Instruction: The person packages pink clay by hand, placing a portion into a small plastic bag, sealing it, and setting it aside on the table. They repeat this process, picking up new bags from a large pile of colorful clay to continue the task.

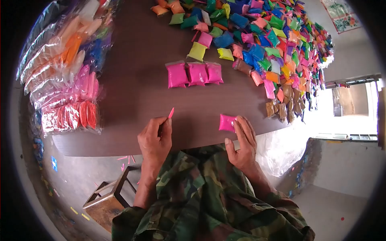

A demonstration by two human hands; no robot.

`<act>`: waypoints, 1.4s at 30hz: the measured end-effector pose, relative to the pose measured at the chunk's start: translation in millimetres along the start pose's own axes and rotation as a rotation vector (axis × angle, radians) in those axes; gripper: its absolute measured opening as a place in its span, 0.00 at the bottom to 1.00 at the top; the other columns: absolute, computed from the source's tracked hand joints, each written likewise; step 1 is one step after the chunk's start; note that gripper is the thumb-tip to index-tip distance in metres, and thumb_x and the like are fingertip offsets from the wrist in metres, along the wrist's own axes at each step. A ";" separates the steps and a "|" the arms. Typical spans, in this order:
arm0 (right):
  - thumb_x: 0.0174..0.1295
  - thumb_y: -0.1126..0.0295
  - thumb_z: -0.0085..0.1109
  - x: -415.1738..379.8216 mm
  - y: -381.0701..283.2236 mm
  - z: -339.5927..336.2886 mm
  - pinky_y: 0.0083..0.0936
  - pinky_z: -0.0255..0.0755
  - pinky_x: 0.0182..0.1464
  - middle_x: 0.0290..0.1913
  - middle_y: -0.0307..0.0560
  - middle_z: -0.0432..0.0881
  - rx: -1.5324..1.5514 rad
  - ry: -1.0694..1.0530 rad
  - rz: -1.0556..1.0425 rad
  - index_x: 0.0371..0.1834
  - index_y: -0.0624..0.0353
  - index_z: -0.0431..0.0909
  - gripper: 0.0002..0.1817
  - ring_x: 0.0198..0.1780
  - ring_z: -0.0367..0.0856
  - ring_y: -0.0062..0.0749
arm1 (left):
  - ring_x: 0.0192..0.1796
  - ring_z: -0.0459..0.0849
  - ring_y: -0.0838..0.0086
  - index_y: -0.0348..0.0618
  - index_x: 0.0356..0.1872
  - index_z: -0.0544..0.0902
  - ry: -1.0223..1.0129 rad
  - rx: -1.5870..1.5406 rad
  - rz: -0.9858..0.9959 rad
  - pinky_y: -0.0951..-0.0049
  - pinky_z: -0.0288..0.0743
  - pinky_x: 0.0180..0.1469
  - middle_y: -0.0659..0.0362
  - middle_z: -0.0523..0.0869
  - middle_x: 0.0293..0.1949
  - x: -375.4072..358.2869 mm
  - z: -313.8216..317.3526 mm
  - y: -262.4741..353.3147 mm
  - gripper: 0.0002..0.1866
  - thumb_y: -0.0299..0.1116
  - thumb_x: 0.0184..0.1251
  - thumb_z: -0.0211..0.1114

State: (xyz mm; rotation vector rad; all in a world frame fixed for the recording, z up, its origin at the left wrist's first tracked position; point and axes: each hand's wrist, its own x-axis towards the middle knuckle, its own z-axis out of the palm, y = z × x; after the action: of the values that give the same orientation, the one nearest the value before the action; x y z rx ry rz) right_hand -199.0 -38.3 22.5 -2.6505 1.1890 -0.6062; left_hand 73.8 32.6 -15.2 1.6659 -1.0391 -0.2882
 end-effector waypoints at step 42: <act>0.69 0.59 0.68 -6.7 24.7 18.4 0.48 0.63 0.79 0.78 0.55 0.71 0.217 0.048 -0.041 0.72 0.65 0.75 0.33 0.77 0.71 0.49 | 0.31 0.83 0.68 0.37 0.42 0.85 0.005 0.319 0.095 0.66 0.76 0.36 0.54 0.86 0.32 -4.8 13.4 0.9 0.05 0.28 0.76 0.69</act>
State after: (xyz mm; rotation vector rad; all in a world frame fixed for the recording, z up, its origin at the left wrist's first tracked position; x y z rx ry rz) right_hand -211.8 -49.9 -3.9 -2.4962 1.0184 -0.7631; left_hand 61.8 27.3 -20.9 1.8909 -1.2041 -0.0559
